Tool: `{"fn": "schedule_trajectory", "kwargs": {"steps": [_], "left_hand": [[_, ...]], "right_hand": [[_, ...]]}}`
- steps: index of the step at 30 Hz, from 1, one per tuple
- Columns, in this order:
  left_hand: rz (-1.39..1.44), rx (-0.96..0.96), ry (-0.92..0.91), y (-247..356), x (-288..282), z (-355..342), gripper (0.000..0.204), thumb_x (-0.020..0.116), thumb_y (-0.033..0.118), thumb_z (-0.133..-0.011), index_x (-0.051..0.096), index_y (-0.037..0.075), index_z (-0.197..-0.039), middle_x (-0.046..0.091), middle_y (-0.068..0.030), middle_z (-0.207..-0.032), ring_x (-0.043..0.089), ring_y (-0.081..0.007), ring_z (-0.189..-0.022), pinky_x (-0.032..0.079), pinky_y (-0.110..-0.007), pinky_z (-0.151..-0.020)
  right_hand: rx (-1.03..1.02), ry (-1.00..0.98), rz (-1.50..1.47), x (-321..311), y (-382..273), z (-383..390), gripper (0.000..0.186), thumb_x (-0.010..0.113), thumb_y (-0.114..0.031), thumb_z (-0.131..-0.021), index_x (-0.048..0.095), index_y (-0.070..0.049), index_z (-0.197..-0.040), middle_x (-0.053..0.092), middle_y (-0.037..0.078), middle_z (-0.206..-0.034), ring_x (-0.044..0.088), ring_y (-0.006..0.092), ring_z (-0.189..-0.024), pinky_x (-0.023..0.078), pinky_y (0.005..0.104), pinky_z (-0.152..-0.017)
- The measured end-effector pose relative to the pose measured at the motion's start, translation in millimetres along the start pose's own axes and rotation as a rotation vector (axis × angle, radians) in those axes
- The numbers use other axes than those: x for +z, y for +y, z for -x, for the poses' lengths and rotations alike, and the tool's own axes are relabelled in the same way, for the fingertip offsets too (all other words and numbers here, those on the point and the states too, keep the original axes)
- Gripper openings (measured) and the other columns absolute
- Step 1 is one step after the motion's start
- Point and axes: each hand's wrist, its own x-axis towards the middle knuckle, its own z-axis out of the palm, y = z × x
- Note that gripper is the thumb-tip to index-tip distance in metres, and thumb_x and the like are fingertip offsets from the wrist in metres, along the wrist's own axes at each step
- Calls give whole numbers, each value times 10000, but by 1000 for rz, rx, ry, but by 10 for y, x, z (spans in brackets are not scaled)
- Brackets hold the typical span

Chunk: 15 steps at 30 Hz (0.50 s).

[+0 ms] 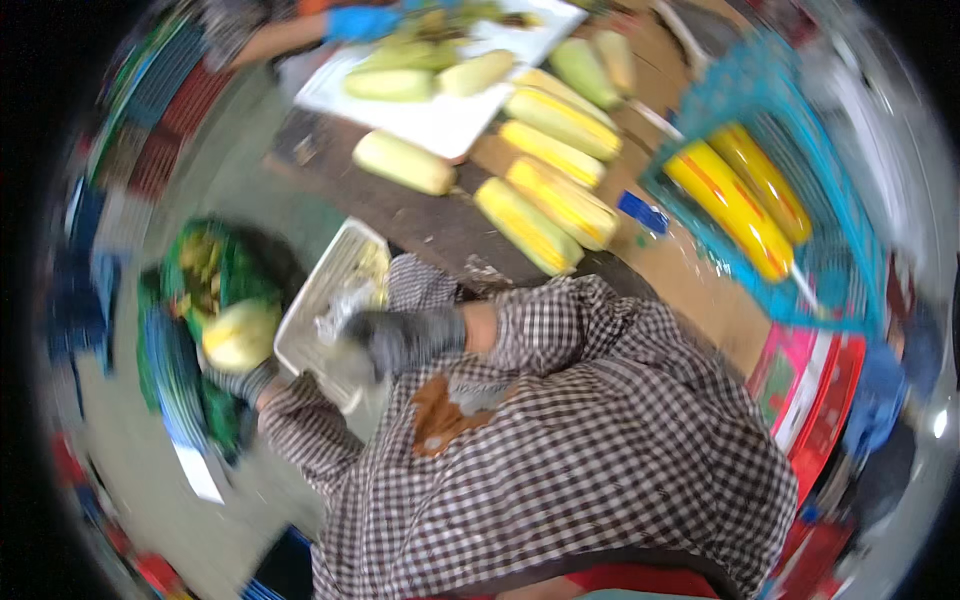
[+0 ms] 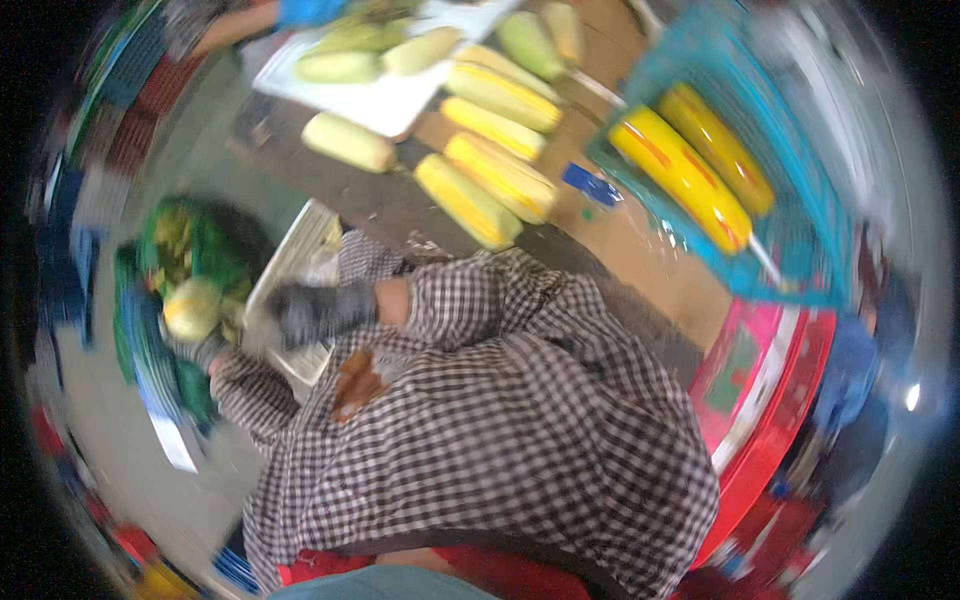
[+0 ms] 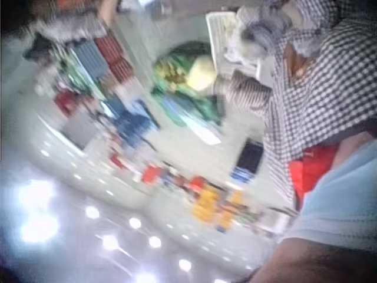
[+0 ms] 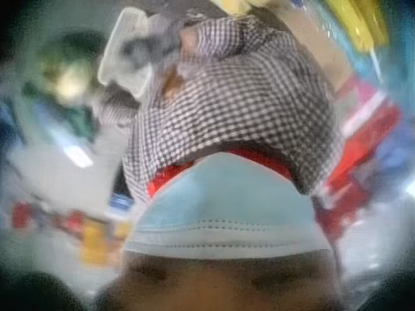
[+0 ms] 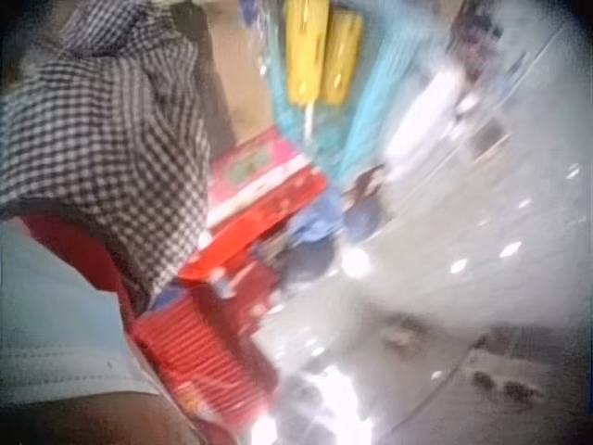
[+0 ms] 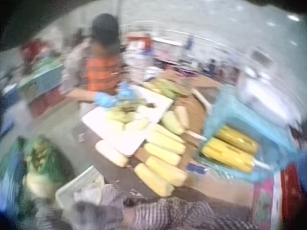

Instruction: The person repeatedly picks up corn cobs, removes the husks by hand, and places the peeled cobs on a table. A second person is visible across the table also peeling corn. The camera wearer continues the same peeling cycle throughout the clip.

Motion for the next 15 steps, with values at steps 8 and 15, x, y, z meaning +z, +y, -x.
{"fn": "schedule_trajectory", "kwargs": {"steps": [8, 15], "left_hand": [[-181, -111, 79, 10, 439, 181, 576, 460, 511, -811, 433, 87, -1199, 466, -117, -1174, 463, -229, -1052, 376, -381, -910], [-163, -218, 87, -159, 703, 555, 600, 452, 526, -810, 408, 94, -1223, 437, -119, -1205, 426, -249, -1092, 334, -408, -945]], "right_hand": [[-68, 72, 770, -194, 52, -372, 677, 717, -337, -661, 413, -24, -1179, 456, 205, -1115, 470, 274, -1026, 391, 356, -845], [-57, -56, 686, -443, 285, -513, 1043, 751, -389, -587, 132, -59, -1359, 197, 180, -1382, 208, 318, -1272, 190, 374, -1040]]}}
